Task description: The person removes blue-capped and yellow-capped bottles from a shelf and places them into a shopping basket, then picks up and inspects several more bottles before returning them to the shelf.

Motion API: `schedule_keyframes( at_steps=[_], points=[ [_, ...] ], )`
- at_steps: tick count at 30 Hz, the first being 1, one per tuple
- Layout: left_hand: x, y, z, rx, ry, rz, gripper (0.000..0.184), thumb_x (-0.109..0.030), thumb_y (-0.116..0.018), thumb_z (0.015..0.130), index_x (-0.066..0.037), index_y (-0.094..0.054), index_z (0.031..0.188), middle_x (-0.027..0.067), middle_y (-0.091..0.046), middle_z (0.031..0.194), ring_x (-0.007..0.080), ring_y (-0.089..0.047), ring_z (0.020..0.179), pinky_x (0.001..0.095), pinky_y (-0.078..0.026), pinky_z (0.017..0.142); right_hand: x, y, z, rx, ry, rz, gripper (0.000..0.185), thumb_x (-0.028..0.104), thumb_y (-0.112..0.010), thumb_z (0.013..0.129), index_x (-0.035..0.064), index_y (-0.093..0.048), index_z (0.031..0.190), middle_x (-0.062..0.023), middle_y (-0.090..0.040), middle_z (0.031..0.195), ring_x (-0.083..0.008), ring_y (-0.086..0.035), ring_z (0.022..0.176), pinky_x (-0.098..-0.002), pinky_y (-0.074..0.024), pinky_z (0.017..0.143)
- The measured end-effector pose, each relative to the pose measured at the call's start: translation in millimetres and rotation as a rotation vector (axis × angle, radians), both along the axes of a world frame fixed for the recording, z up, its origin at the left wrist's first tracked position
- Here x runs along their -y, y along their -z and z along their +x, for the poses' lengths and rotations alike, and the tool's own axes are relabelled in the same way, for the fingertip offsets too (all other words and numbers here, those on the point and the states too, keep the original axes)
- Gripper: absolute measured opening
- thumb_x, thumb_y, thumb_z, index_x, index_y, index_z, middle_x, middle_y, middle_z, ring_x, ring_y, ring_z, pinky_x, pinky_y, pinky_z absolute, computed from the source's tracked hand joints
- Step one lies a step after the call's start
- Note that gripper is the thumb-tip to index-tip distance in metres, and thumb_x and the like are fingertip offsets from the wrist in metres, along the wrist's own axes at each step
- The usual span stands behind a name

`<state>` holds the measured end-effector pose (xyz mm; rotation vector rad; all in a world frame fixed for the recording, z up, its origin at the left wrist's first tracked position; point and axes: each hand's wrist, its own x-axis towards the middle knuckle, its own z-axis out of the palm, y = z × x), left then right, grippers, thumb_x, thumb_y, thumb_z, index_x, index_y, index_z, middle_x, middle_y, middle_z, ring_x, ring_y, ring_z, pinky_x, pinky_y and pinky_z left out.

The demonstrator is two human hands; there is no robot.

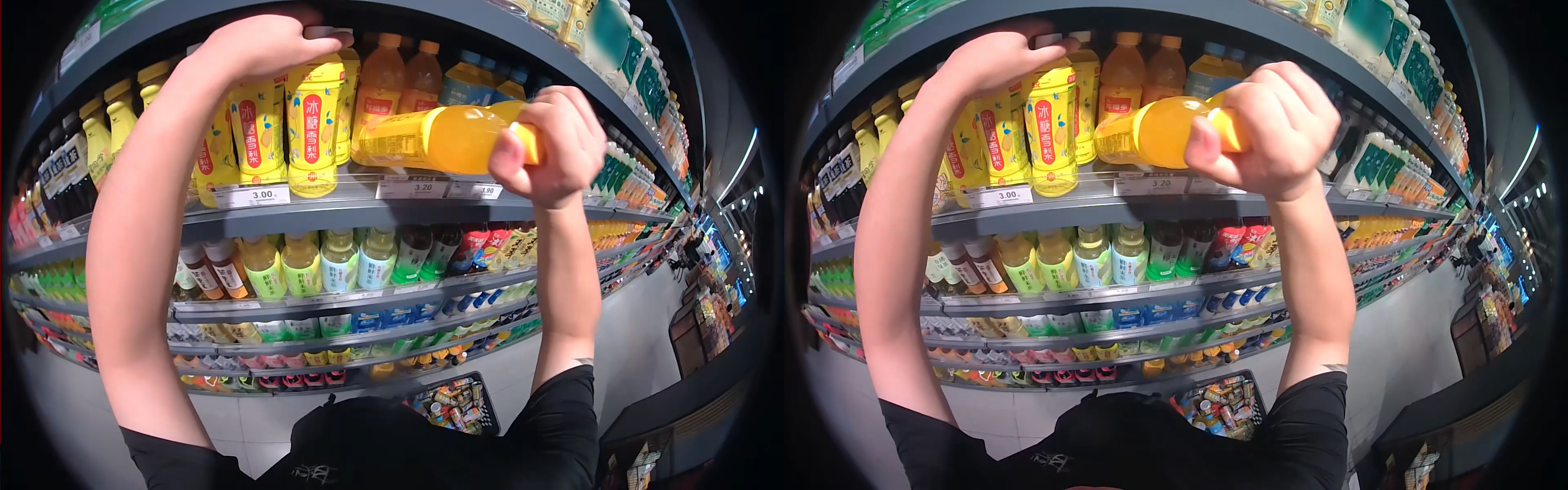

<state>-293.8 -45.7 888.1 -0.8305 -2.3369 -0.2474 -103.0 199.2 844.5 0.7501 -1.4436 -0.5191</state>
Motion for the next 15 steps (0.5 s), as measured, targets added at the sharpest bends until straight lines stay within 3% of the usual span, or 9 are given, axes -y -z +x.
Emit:
schedule_keyframes(
  at_steps=[3, 5, 6, 11, 13, 15],
  points=[
    [-2, 15, 33, -0.123, -0.128, 0.038, 0.069, -0.06, -0.056, 0.099, 0.0, -0.068, 0.132, 0.0243, -0.07, 0.126, 0.0362, -0.068, 0.118, 0.0446, -0.052, 0.103, 3, 4, 44, -0.064, 0.023, -0.008, 0.048, 0.038, -0.07, 0.093, -0.0069, -0.061, 0.079, -0.0149, -0.059, 0.068, -0.0328, -0.064, 0.065, -0.0395, -0.0537, 0.063],
    [1, -18, 24, 0.19, -0.213, -0.13, 0.078, -0.065, -0.049, 0.101, -0.002, -0.06, 0.145, 0.0204, -0.063, 0.146, 0.0332, -0.06, 0.134, 0.0451, -0.045, 0.114, -1, 16, 86, -0.107, 0.084, -0.063, 0.057, 0.048, -0.067, 0.094, -0.0075, -0.061, 0.084, -0.0169, -0.059, 0.071, -0.033, -0.062, 0.07, -0.0424, -0.0531, 0.07],
    [7, -2, 9, -0.002, 0.029, -0.029, 0.073, -0.063, -0.052, 0.101, -0.003, -0.066, 0.139, 0.0222, -0.073, 0.127, 0.0337, -0.069, 0.118, 0.0448, -0.052, 0.103, -10, 29, 115, -0.051, 0.105, -0.109, 0.059, 0.051, -0.064, 0.095, -0.0073, -0.06, 0.085, -0.0172, -0.058, 0.072, -0.0332, -0.06, 0.072, -0.0438, -0.0518, 0.071],
    [-11, 9, -31, 0.107, 0.026, 0.041, 0.06, -0.056, -0.057, 0.1, -0.001, -0.071, 0.119, 0.018, -0.066, 0.091, 0.0298, -0.064, 0.084, 0.0414, -0.051, 0.08, -17, 94, 260, 0.31, 0.121, -0.387, 0.072, 0.066, -0.05, 0.097, -0.0062, -0.057, 0.093, -0.019, -0.05, 0.076, -0.0339, -0.051, 0.079, -0.0512, -0.0454, 0.074],
    [-10, 7, -55, 0.154, 0.015, 0.073, 0.056, -0.053, -0.059, 0.099, 0.0, -0.072, 0.111, 0.0163, -0.063, 0.077, 0.0283, -0.063, 0.07, 0.04, -0.051, 0.071, -7, 111, 265, 0.334, 0.229, -0.487, 0.067, 0.063, -0.054, 0.099, -0.0025, -0.053, 0.086, -0.0137, -0.048, 0.074, -0.0305, -0.048, 0.072, -0.0469, -0.0416, 0.066],
    [-16, 12, -68, 0.145, 0.036, 0.071, 0.054, -0.052, -0.059, 0.1, -0.001, -0.073, 0.112, 0.0159, -0.063, 0.078, 0.0277, -0.063, 0.071, 0.0396, -0.051, 0.072, 0, 129, 270, 0.437, 0.354, -0.542, 0.061, 0.057, -0.061, 0.098, 0.0001, -0.052, 0.08, -0.0108, -0.047, 0.071, -0.0291, -0.048, 0.065, -0.0432, -0.0402, 0.059]
  ],
)
